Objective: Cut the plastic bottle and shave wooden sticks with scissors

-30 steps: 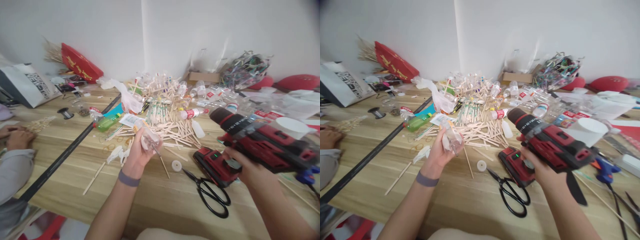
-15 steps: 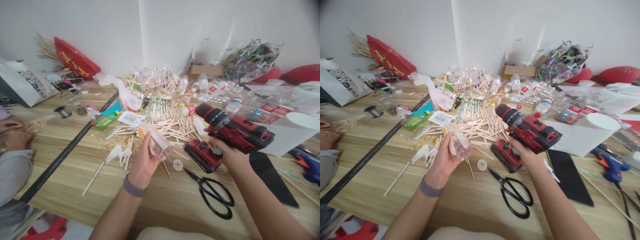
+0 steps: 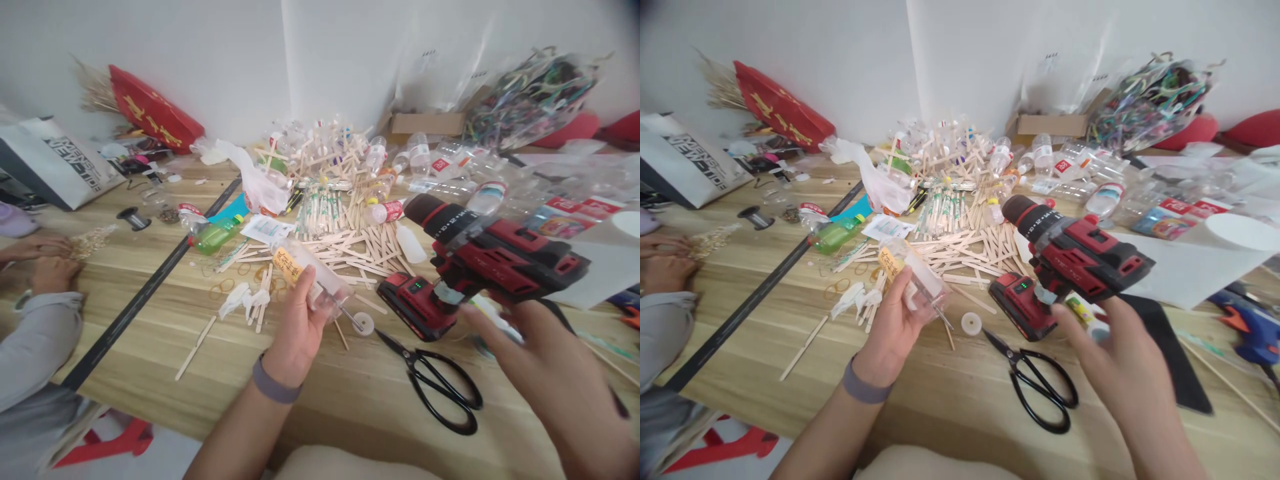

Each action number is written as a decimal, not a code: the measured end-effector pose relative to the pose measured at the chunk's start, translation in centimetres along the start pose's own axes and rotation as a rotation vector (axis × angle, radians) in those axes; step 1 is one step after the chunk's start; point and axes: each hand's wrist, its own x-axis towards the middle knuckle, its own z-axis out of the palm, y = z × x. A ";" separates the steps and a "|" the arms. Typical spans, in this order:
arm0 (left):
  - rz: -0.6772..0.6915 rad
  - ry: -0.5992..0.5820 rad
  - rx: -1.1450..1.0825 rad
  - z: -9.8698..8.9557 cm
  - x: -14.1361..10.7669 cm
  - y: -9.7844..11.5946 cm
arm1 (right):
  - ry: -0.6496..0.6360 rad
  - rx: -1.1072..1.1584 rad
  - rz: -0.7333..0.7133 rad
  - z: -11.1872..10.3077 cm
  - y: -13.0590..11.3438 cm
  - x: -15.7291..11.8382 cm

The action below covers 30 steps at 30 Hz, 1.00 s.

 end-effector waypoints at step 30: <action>0.149 -0.169 0.125 0.9 -2.8 0.2 | -0.634 0.721 -0.194 3.9 -9.1 -7.4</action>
